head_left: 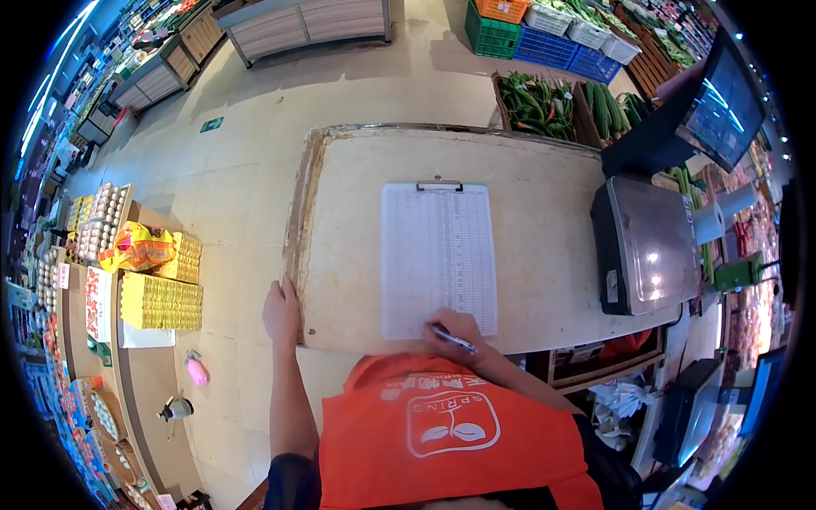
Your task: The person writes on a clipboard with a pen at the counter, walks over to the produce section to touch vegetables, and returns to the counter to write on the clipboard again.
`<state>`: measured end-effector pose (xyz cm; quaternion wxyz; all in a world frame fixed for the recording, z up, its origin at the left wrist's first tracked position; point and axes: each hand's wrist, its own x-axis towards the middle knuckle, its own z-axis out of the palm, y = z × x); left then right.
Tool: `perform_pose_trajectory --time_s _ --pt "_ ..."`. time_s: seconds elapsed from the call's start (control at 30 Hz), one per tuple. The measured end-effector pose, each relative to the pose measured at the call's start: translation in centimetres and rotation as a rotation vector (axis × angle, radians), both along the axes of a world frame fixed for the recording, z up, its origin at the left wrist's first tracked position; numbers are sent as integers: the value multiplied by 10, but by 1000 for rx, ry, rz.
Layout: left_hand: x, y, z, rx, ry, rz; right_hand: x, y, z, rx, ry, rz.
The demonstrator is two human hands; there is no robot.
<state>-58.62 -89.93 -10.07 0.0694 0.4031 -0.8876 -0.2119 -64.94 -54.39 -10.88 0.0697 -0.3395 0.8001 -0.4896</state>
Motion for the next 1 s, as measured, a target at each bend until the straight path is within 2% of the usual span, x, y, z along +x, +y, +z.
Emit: perform_pose_trajectory --time_s 0.87,1.0 --pt "0 0 0 2 1 6 -1 -3 1 -6 85 -12" --pt "0 -1 0 20 -8 5 1 0 -2 -44 61 -92"
